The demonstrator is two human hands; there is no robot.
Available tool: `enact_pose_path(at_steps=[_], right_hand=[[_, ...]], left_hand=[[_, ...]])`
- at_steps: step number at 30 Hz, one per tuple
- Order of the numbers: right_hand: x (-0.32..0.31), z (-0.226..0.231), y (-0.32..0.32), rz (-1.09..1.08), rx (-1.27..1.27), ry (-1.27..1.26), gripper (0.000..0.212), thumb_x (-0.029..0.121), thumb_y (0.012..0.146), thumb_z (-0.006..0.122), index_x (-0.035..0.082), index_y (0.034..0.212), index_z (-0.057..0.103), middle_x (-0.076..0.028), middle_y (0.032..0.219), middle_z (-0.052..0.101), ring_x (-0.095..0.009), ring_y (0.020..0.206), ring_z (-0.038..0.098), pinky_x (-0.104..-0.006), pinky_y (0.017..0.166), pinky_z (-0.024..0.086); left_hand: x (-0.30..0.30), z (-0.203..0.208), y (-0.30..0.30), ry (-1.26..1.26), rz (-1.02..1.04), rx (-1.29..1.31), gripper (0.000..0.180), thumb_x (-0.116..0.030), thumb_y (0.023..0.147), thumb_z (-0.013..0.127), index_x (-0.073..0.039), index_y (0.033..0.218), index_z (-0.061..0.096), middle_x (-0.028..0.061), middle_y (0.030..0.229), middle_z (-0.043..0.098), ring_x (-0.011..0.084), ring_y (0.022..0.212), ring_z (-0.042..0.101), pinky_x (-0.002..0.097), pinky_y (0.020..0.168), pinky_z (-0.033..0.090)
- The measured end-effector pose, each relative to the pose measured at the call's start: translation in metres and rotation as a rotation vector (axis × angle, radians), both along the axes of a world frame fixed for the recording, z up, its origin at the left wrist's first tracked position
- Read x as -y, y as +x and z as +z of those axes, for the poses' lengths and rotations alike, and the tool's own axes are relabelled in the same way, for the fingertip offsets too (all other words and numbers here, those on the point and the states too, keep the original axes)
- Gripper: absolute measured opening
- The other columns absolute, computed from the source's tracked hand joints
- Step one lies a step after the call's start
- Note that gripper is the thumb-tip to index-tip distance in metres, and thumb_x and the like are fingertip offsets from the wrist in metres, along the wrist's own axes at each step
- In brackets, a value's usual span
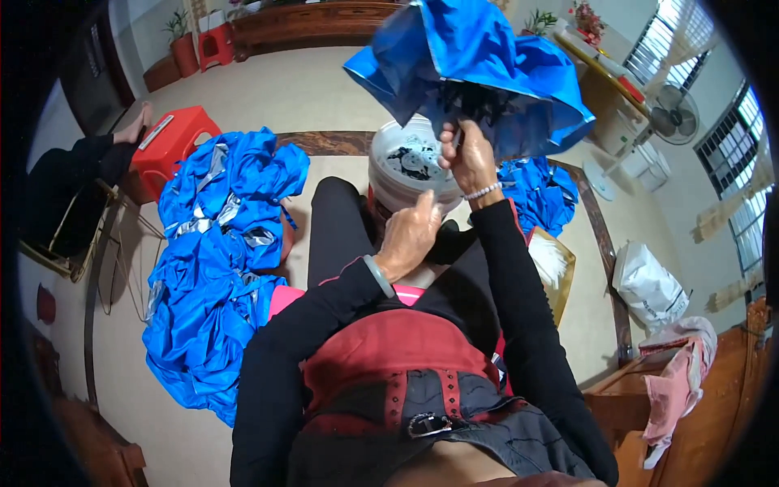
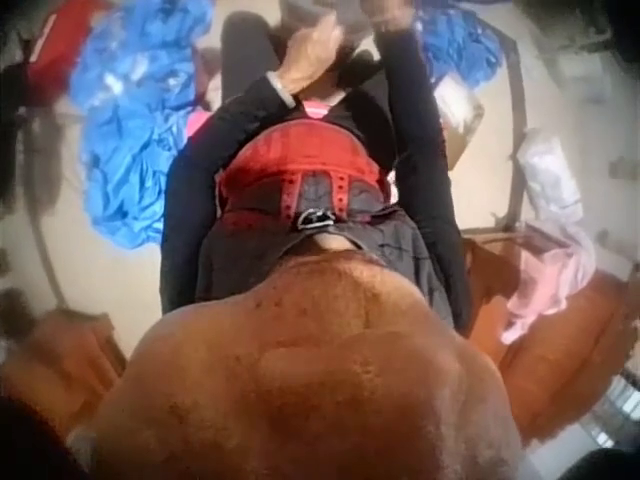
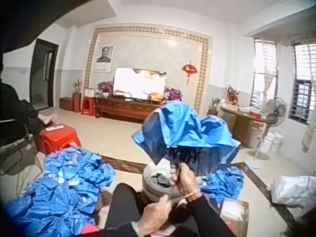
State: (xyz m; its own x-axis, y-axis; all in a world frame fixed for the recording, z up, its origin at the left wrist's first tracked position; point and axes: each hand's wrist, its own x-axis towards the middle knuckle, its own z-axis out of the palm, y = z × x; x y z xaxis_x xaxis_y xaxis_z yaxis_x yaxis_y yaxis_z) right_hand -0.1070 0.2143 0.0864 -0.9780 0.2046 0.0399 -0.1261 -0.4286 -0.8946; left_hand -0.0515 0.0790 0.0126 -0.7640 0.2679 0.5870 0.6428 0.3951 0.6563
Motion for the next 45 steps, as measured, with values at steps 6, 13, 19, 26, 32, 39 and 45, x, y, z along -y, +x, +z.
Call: enact_pose_path(at_steps=[6,13,19,26,32,39,45], right_hand=[[-0.081,-0.136,-0.029,-0.061,-0.176,0.145,0.028,0.032,0.084,0.048,0.006,0.079,0.056,0.001,0.057,0.048,-0.007,0.043,0.039,-0.0226,0.035,0.028],[0.009,-0.065,0.073,0.035,-0.095,0.366,0.039,0.039,0.091,0.035,0.008,0.072,0.049,0.000,0.050,0.042,-0.007,0.030,0.027,-0.0203,0.030,0.017],[0.025,-0.080,0.080,0.134,-0.104,0.338,0.041,0.042,0.090,0.036,0.007,0.074,0.050,-0.002,0.045,0.042,-0.008,0.030,0.030,-0.0216,0.029,0.021],[0.030,-0.087,0.089,0.361,0.032,0.307,0.034,0.035,0.090,0.042,0.004,0.086,0.056,-0.003,0.058,0.051,-0.006,0.038,0.036,-0.0204,0.036,0.026],[0.042,-0.067,0.089,0.315,0.045,0.527,0.032,0.031,0.090,0.043,0.001,0.094,0.053,-0.004,0.059,0.051,-0.009,0.046,0.048,-0.0233,0.043,0.039],[0.036,-0.056,0.095,-0.131,-0.621,1.554,0.023,0.022,0.084,0.049,0.000,0.089,0.055,-0.014,0.064,0.055,-0.030,0.056,0.054,-0.0372,0.055,0.045],[0.098,-0.001,0.130,-0.246,-0.997,1.351,0.044,0.011,0.065,0.067,0.000,0.105,0.052,-0.018,0.104,0.053,-0.032,0.097,0.053,-0.0396,0.082,0.043]], left_hand=[[0.008,0.096,0.033,0.048,-0.221,-0.577,0.056,-0.022,0.077,0.058,0.004,0.121,0.036,0.0216,0.112,0.045,0.0353,0.097,0.050,0.0367,0.080,0.044],[0.051,0.108,-0.054,0.190,0.202,-0.251,0.082,-0.041,0.073,0.064,0.009,0.125,0.025,0.0268,0.120,0.038,0.0376,0.112,0.038,0.0407,0.093,0.033],[0.045,0.053,-0.059,0.759,-0.744,0.553,0.072,-0.032,0.073,0.069,-0.003,0.126,0.031,0.0076,0.119,0.046,0.0194,0.108,0.044,0.0317,0.091,0.036],[0.042,0.012,-0.046,0.948,-0.839,1.019,0.037,-0.018,0.075,0.066,-0.006,0.108,0.052,0.0051,0.099,0.057,0.0160,0.087,0.055,0.0332,0.075,0.046],[0.040,0.002,-0.045,1.005,-0.767,1.058,0.032,-0.018,0.075,0.064,-0.004,0.102,0.055,0.0052,0.089,0.060,0.0169,0.079,0.058,0.0306,0.072,0.047],[0.039,0.003,-0.056,0.918,-0.539,0.700,0.027,-0.005,0.073,0.061,-0.001,0.099,0.056,0.0032,0.091,0.060,0.0148,0.078,0.057,0.0279,0.069,0.047],[0.035,0.009,-0.027,-0.087,0.031,0.286,0.029,-0.014,0.072,0.067,-0.003,0.098,0.060,0.0006,0.093,0.060,0.0152,0.080,0.057,0.0283,0.068,0.047]])
